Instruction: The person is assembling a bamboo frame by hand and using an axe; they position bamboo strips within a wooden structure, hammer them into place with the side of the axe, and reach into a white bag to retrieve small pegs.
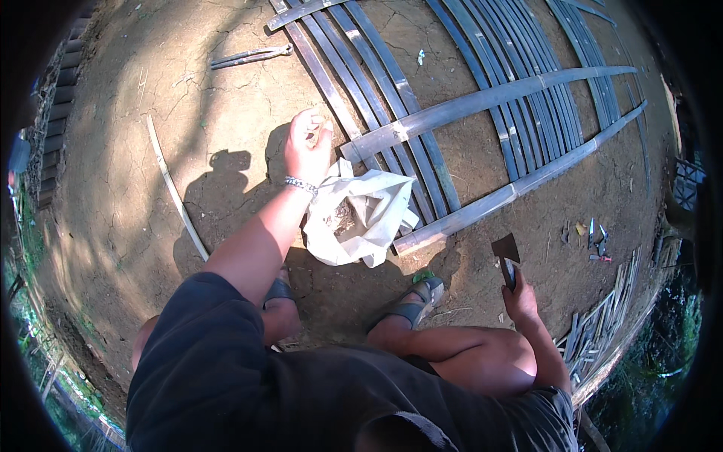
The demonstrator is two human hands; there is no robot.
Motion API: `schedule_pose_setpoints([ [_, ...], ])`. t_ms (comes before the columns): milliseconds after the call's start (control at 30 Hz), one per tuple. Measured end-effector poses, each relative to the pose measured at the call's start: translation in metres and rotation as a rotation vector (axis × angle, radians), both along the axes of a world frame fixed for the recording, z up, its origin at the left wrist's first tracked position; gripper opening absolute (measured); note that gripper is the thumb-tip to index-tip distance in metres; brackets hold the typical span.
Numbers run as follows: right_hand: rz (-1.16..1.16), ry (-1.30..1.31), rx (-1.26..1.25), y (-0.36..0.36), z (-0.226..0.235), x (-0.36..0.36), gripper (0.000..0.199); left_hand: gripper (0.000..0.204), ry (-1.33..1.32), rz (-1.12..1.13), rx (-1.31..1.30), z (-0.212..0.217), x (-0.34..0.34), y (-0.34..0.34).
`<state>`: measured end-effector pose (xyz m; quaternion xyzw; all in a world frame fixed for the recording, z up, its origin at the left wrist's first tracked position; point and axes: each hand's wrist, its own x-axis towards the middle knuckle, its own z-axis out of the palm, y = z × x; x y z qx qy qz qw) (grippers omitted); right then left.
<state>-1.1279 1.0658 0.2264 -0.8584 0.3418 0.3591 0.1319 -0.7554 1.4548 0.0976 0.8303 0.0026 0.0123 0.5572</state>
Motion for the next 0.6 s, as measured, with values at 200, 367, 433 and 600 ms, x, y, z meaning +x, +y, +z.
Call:
schedule_pose_setpoints([
  [200, -0.354, -0.386, 0.071, 0.051, -0.108, -0.010, 0.064, 0.018, 0.369, -0.990, 0.400, 0.048, -0.046, 0.021],
  [367, -0.421, -0.417, 0.276, 0.069, -0.117, 0.016, 0.057, 0.020, 0.257, -0.892, 0.752, 0.017, -0.092, 0.057],
  [433, -0.356, -0.429, 0.232, 0.064, -0.121, 0.013, 0.056, 0.021, 0.213, -0.763, 0.625, 0.002, -0.099, 0.062],
  [600, -0.432, -0.398, 0.278, 0.060, -0.125, 0.009, 0.057, 0.021, 0.244, -0.736, 0.704, -0.018, -0.117, 0.040],
])
